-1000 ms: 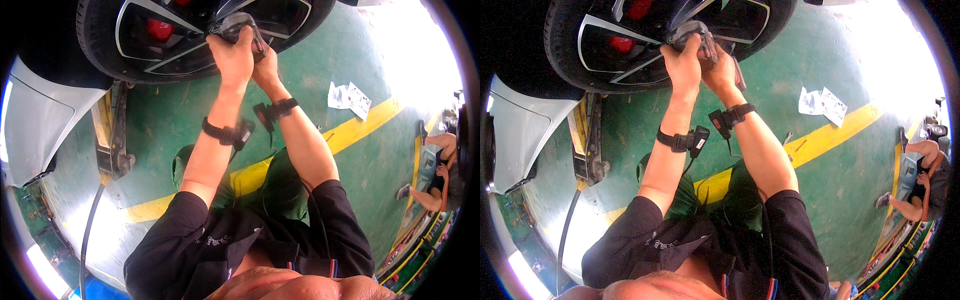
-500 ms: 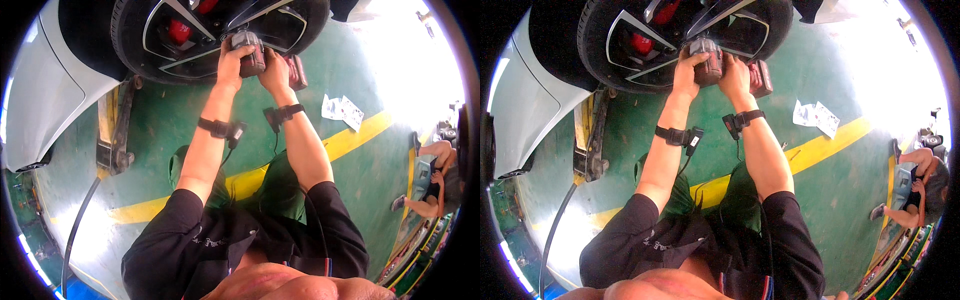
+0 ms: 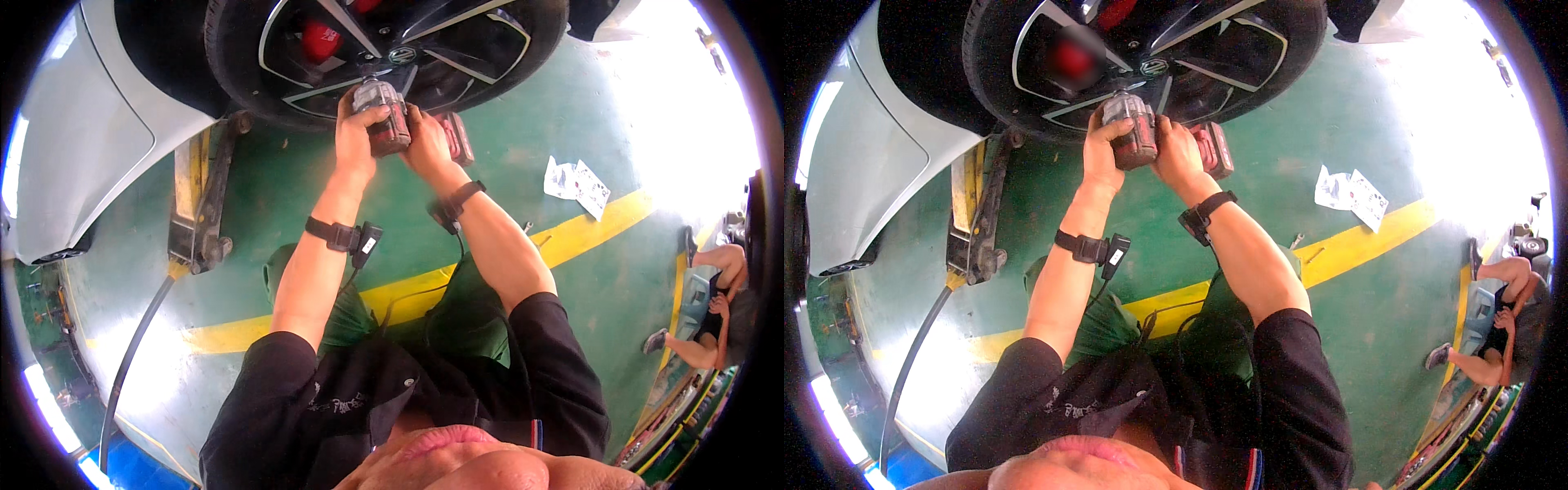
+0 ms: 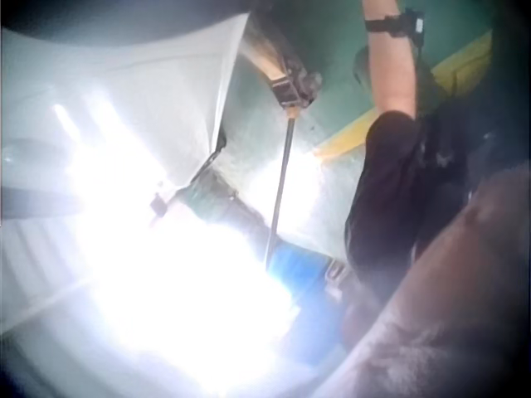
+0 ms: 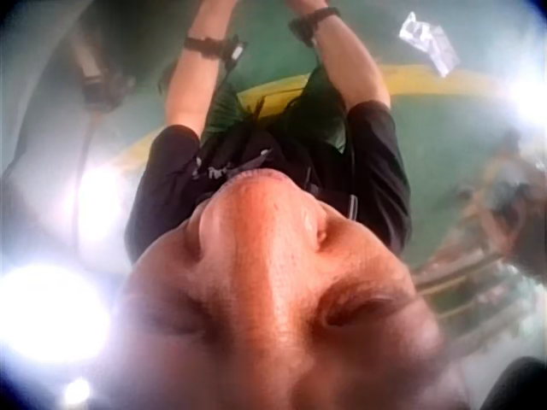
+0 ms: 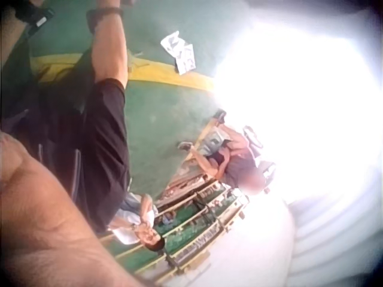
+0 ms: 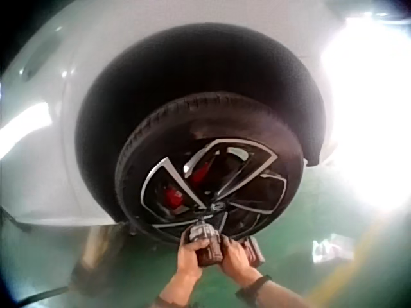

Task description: The person works on a car wheel attached to a vehicle. The person uses a power drill to tighten or loosen components on the wheel hub, then uses a thin metal tool to adjust a small part in the center of the wheel while holding it in place.

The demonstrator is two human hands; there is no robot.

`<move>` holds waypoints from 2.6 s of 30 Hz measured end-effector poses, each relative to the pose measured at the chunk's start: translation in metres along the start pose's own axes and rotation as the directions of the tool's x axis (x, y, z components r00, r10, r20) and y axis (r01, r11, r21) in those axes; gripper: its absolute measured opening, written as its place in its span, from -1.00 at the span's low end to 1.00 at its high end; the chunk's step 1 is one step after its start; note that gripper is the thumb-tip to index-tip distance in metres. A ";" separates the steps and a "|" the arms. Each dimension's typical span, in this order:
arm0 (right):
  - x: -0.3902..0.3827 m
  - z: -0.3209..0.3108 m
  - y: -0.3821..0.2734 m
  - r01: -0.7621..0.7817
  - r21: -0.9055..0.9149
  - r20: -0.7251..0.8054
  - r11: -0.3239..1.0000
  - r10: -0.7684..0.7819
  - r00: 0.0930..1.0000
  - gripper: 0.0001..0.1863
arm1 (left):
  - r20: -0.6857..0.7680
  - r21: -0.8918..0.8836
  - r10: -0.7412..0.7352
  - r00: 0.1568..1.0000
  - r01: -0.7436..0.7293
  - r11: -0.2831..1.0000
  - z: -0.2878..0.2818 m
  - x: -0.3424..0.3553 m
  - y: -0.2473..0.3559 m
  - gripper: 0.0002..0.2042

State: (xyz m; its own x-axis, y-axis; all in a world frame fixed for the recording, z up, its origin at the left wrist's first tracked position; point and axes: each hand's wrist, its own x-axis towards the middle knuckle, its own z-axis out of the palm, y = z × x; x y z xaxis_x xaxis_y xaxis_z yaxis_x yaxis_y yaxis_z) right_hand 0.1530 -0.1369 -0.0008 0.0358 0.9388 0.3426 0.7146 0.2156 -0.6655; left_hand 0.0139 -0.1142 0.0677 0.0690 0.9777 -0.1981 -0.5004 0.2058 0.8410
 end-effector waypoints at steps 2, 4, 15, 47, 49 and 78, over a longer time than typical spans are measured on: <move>0.005 0.011 -0.005 -0.041 -0.023 -0.020 0.999 0.041 0.999 -0.34 | 0.034 -0.007 -0.035 0.999 0.035 0.999 -0.009 0.009 0.004 -0.36; 0.009 0.021 -0.006 -0.063 -0.058 -0.067 0.996 0.059 0.996 -0.34 | 0.062 -0.022 -0.067 0.996 0.068 0.997 -0.014 0.018 0.009 -0.35; 0.027 -0.005 -0.014 -0.130 -0.314 -0.018 0.940 0.131 0.991 -0.43 | 0.066 -0.217 -0.147 0.987 0.158 0.963 -0.012 0.035 -0.020 -0.63; 0.032 0.035 0.012 -0.231 0.562 0.036 0.794 0.256 0.966 -0.49 | 0.015 -0.103 -0.204 0.979 0.204 0.974 0.005 0.043 -0.002 -0.74; 0.034 0.028 0.006 -0.224 0.499 0.059 0.837 0.225 0.973 -0.48 | -0.034 -0.132 -0.198 0.980 0.192 0.972 0.009 0.047 -0.002 -0.75; 0.041 0.008 0.011 -0.127 0.032 -0.037 0.991 0.128 0.991 -0.47 | 0.025 -0.220 -0.117 0.993 0.120 0.968 0.000 0.056 -0.022 -0.68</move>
State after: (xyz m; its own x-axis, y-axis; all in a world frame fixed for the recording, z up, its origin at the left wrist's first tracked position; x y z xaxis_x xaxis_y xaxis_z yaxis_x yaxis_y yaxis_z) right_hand 0.1564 -0.0938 0.0004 0.1529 0.9480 0.2792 0.6819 0.1033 -0.7241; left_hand 0.0285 -0.0640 0.0381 0.1486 0.9477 -0.2824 -0.6660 0.3070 0.6798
